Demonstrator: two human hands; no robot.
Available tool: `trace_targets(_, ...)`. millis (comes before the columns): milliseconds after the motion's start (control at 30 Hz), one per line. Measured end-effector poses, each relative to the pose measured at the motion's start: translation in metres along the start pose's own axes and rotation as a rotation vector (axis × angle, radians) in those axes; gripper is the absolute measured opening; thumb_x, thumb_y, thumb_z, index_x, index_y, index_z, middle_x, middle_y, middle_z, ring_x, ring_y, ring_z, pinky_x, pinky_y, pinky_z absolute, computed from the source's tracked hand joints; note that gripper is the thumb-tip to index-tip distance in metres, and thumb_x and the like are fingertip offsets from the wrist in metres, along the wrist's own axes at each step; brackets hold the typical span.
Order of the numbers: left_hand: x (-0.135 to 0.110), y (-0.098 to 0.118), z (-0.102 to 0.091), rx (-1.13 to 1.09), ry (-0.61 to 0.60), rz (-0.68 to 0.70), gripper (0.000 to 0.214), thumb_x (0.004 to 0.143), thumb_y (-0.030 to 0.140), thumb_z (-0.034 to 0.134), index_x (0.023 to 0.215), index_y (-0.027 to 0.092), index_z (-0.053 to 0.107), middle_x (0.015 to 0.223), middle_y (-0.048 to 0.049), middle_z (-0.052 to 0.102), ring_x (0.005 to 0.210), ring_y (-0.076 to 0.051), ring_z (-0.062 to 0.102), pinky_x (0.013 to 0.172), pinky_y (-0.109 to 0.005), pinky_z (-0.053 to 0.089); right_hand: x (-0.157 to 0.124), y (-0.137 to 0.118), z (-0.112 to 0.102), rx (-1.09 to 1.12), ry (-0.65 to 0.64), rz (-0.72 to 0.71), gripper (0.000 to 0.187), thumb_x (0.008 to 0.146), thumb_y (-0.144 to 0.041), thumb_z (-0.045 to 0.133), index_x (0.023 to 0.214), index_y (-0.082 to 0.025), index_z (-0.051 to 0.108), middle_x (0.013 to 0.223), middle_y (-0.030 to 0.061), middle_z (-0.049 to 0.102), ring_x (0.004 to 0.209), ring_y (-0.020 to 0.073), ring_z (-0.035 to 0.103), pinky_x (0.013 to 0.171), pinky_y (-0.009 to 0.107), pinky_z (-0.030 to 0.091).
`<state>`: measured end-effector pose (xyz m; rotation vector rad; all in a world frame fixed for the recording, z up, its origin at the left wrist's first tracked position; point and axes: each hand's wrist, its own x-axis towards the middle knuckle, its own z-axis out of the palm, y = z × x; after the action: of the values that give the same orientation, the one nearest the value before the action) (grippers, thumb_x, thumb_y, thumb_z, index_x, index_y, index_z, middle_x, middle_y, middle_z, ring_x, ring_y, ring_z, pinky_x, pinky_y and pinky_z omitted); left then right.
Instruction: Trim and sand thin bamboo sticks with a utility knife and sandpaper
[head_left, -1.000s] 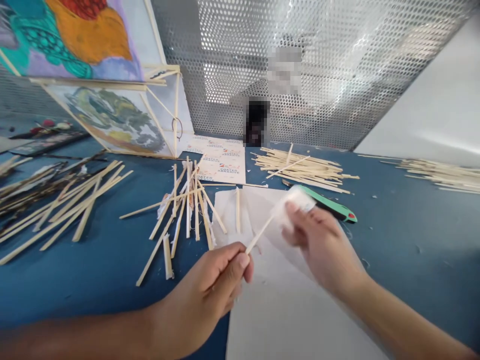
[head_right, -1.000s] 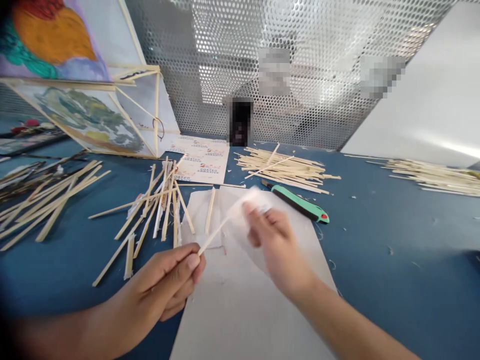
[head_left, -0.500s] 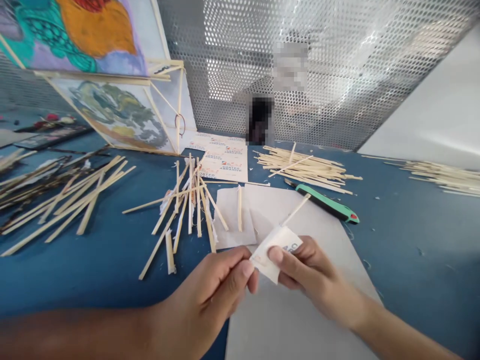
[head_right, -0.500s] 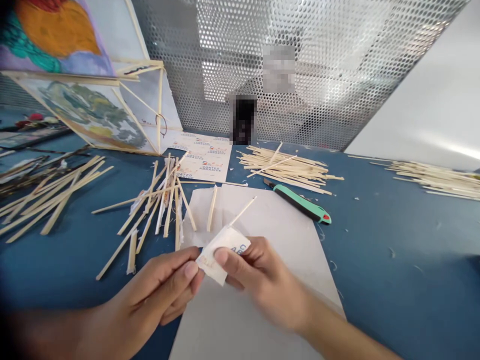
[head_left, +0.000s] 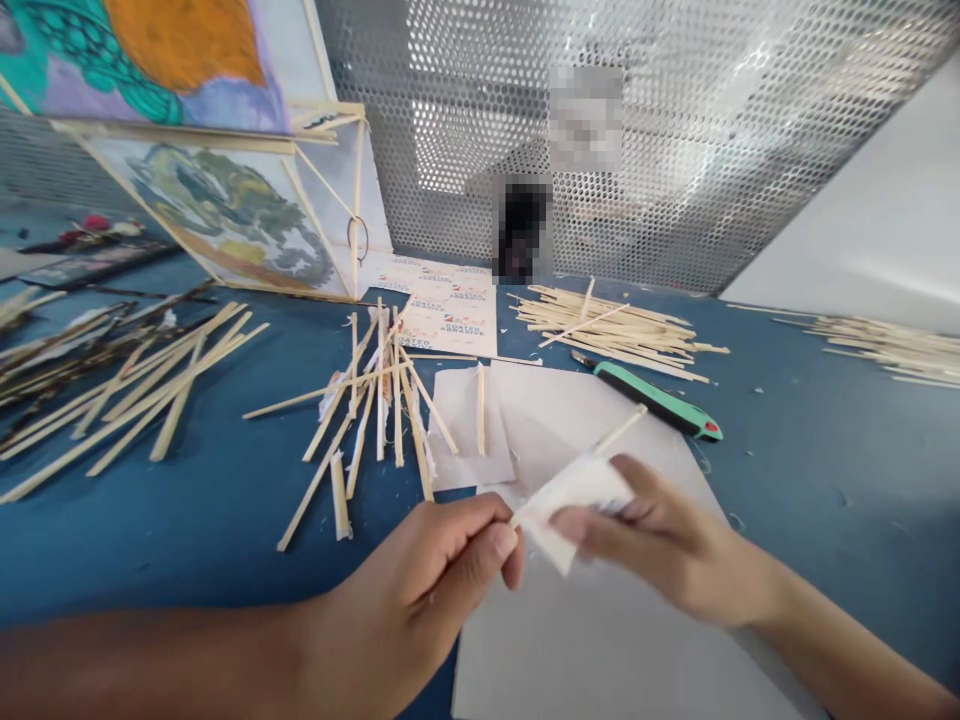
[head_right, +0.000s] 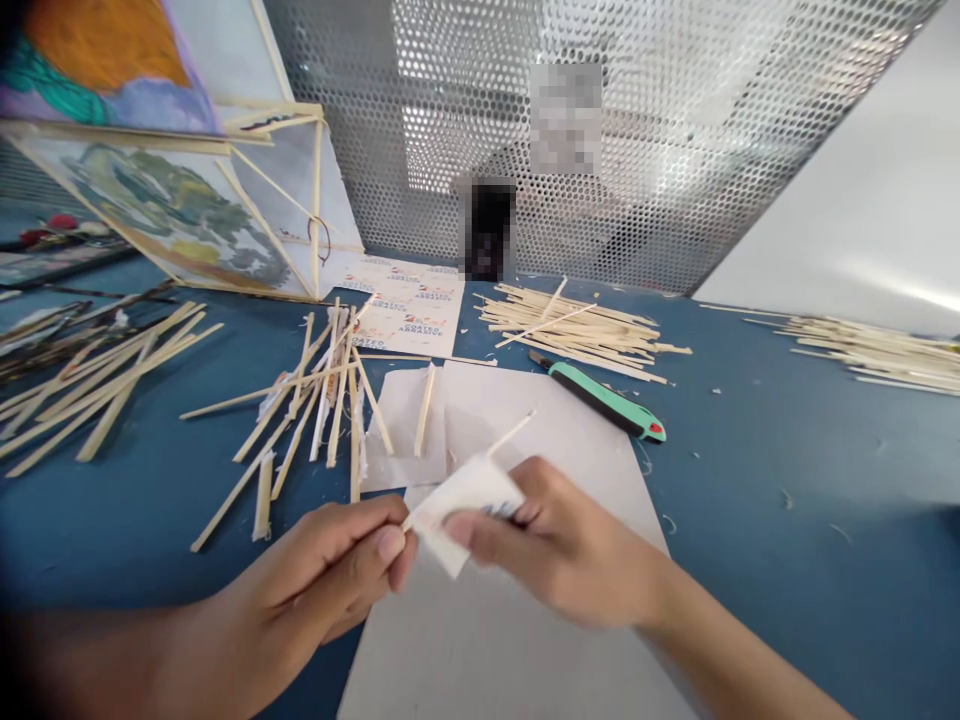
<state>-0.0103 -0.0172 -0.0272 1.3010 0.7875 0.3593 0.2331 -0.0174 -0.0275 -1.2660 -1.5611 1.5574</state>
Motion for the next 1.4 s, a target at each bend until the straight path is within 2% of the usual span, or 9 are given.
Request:
trace_targets(67, 0.001, 0.0, -0.002, 0.028, 0.013, 0.016, 0.042, 0.104, 0.059, 0.041, 0.089, 0.022, 0.054, 0.059, 0.0079, 0.03, 0.05, -0.009, 0.029, 0.045, -0.021, 0.025, 0.003, 0.001, -0.001, -0.007, -0.055, 0.032, 0.038, 0.091, -0.052, 0.07, 0.075, -0.017, 0.072, 0.067, 0.002, 0.06, 0.063, 0.014, 0.049, 0.057, 0.028, 0.036)
trace_targets(233, 0.0, -0.003, -0.001, -0.001, 0.07, 0.07, 0.043, 0.106, 0.055, 0.04, 0.084, 0.021, 0.053, 0.055, 0.0084, 0.029, 0.049, -0.009, 0.027, 0.046, -0.022, 0.022, 0.012, 0.008, -0.019, 0.273, 0.381, -0.169, 0.041, 0.083, -0.049, 0.079, 0.062, -0.019, 0.063, 0.057, -0.0027, 0.048, 0.056, 0.0113, 0.041, 0.055, 0.027, 0.034)
trace_targets(400, -0.002, 0.003, 0.002, 0.125, 0.078, 0.156, 0.046, 0.106, 0.057, 0.039, 0.082, 0.02, 0.052, 0.059, 0.0071, 0.031, 0.05, -0.008, 0.029, 0.046, -0.021, 0.025, 0.003, 0.004, -0.018, 0.217, 0.175, -0.162, 0.041, 0.087, -0.05, 0.075, 0.064, -0.019, 0.06, 0.058, -0.0029, 0.047, 0.056, 0.0116, 0.041, 0.055, 0.027, 0.034)
trace_targets(533, 0.0, 0.007, -0.003, 0.237, 0.003, 0.157, 0.045, 0.107, 0.055, 0.038, 0.082, 0.02, 0.054, 0.059, 0.0065, 0.033, 0.051, -0.008, 0.033, 0.047, -0.021, 0.027, 0.001, 0.001, -0.009, 0.006, -0.183, 0.002, 0.032, 0.091, -0.047, 0.072, 0.08, -0.017, 0.071, 0.067, -0.0008, 0.054, 0.06, 0.0115, 0.044, 0.054, 0.026, 0.035)
trace_targets(733, 0.0, -0.001, -0.004, 0.076, 0.024, 0.094, 0.044, 0.106, 0.057, 0.037, 0.084, 0.021, 0.05, 0.059, 0.0073, 0.031, 0.052, -0.009, 0.028, 0.048, -0.021, 0.025, 0.005, 0.005, -0.024, 0.113, 0.211, -0.088, 0.042, 0.084, -0.05, 0.077, 0.064, -0.02, 0.058, 0.058, -0.0036, 0.049, 0.055, 0.0106, 0.04, 0.052, 0.026, 0.032)
trace_targets(933, -0.001, 0.001, -0.002, 0.132, -0.003, 0.162, 0.044, 0.106, 0.057, 0.04, 0.084, 0.02, 0.053, 0.06, 0.0062, 0.034, 0.052, -0.009, 0.032, 0.047, -0.021, 0.026, 0.005, -0.004, -0.005, 0.077, -0.171, -0.1, 0.035, 0.089, -0.046, 0.073, 0.073, -0.018, 0.062, 0.061, -0.0043, 0.044, 0.055, 0.0096, 0.036, 0.049, 0.025, 0.027)
trace_targets(1133, 0.002, -0.003, -0.002, -0.026, -0.005, 0.107, 0.042, 0.106, 0.055, 0.042, 0.084, 0.021, 0.051, 0.057, 0.0087, 0.028, 0.049, -0.008, 0.023, 0.046, -0.022, 0.018, 0.013, 0.001, -0.031, 0.132, 0.139, -0.204, 0.05, 0.083, -0.048, 0.078, 0.054, -0.02, 0.049, 0.049, -0.0059, 0.037, 0.046, 0.0086, 0.03, 0.046, 0.028, 0.024)
trace_targets(1267, 0.0, -0.006, -0.003, -0.11, -0.013, 0.099, 0.042, 0.106, 0.056, 0.041, 0.082, 0.022, 0.049, 0.055, 0.0097, 0.024, 0.046, -0.008, 0.019, 0.044, -0.024, 0.016, 0.03, 0.011, -0.062, 0.122, 0.509, -0.262, 0.052, 0.08, -0.051, 0.078, 0.053, -0.022, 0.043, 0.051, -0.007, 0.031, 0.047, 0.0085, 0.024, 0.046, 0.029, 0.021)
trace_targets(1400, -0.002, 0.002, -0.005, 0.142, 0.029, 0.21, 0.041, 0.108, 0.051, 0.037, 0.087, 0.021, 0.055, 0.056, 0.0086, 0.027, 0.05, -0.009, 0.027, 0.049, -0.024, 0.023, 0.037, 0.015, -0.076, 0.034, 0.652, -0.251, 0.051, 0.089, -0.049, 0.071, 0.055, -0.022, 0.044, 0.053, -0.0061, 0.03, 0.051, 0.0096, 0.021, 0.049, 0.031, 0.015)
